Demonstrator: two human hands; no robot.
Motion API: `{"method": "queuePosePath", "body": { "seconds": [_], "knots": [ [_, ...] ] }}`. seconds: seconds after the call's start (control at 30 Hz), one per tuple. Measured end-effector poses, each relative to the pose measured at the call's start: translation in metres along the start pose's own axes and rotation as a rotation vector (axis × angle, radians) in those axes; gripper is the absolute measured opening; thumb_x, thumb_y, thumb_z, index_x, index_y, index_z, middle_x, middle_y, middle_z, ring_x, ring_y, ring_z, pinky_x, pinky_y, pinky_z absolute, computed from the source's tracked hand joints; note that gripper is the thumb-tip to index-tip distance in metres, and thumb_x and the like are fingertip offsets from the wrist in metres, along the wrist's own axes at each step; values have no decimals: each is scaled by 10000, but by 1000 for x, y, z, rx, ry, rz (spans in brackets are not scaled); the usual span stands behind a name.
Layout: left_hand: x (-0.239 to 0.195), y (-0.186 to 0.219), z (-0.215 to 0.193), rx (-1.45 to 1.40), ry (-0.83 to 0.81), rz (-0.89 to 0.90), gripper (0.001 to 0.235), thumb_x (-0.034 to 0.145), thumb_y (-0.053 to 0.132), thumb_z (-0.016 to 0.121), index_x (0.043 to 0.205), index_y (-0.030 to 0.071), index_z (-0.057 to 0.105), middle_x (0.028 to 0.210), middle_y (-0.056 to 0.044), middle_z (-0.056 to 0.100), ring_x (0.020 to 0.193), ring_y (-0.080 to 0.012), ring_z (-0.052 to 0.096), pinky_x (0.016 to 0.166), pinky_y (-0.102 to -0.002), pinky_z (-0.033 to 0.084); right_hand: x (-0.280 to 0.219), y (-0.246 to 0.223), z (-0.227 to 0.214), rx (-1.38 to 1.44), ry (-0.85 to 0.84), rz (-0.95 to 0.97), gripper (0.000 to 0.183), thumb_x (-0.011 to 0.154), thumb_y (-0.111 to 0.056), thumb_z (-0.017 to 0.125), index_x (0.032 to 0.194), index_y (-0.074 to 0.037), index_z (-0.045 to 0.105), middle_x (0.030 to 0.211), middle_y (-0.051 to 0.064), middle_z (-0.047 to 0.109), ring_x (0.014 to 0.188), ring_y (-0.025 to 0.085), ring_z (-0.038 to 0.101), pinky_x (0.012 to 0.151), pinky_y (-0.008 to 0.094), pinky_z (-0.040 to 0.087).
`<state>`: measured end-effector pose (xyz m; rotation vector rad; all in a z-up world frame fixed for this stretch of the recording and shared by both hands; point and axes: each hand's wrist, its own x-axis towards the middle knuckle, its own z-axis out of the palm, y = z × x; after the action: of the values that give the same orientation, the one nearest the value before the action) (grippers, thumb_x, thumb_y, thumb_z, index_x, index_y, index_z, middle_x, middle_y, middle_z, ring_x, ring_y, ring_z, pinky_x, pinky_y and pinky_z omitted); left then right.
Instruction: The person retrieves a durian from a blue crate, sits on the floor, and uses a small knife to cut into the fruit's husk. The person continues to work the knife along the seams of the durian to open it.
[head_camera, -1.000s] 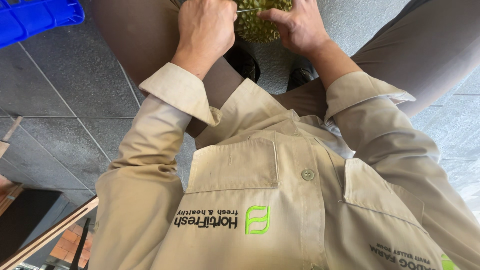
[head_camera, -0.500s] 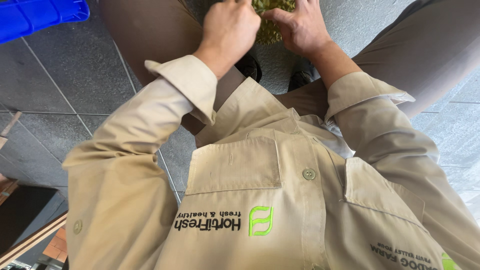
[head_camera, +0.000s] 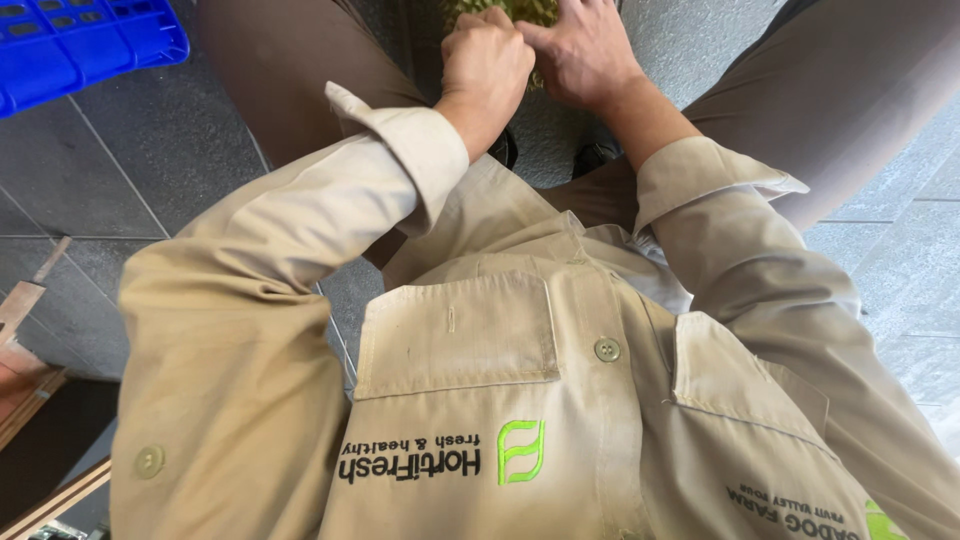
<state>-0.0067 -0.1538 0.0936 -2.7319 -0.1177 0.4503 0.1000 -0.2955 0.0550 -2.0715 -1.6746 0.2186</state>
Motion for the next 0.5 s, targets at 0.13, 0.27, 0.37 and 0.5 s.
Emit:
{"method": "queuePosePath", "body": {
  "seconds": [0.13, 0.27, 0.37, 0.5],
  "knots": [
    [-4, 0, 2, -32, -106, -25, 175, 782, 198, 688, 818, 69, 801, 889, -125, 683, 642, -257, 635, 271, -351, 338, 7, -5, -1, -9, 61, -45, 295, 887, -218, 691, 1182, -213, 678, 1115, 162, 614, 1048, 362, 589, 805, 485, 460],
    [-9, 4, 8, 11, -91, -58, 190, 760, 233, 678, 793, 91, 801, 863, -113, 700, 647, -265, 652, 271, -356, 377, 10, -10, 2, 61, -103, 17, 176, 972, -192, 670, 1146, -166, 659, 1035, 185, 601, 1022, 376, 584, 776, 503, 446],
    [-6, -14, 7, -23, -69, -68, 132, 785, 172, 689, 780, 101, 800, 877, -85, 705, 703, -260, 670, 336, -349, 442, 20, -18, -1, 4, 82, -71, 296, 908, -202, 683, 1203, -188, 690, 1016, 171, 619, 992, 362, 610, 743, 488, 470],
    [-24, -42, -5, -232, 73, -88, 128, 787, 145, 685, 775, 72, 789, 887, -145, 730, 719, -292, 717, 468, -396, 551, 18, -12, -6, 93, 48, -48, 282, 922, -156, 699, 1204, -165, 697, 1041, 129, 668, 943, 349, 652, 735, 477, 492]
  ]
}}
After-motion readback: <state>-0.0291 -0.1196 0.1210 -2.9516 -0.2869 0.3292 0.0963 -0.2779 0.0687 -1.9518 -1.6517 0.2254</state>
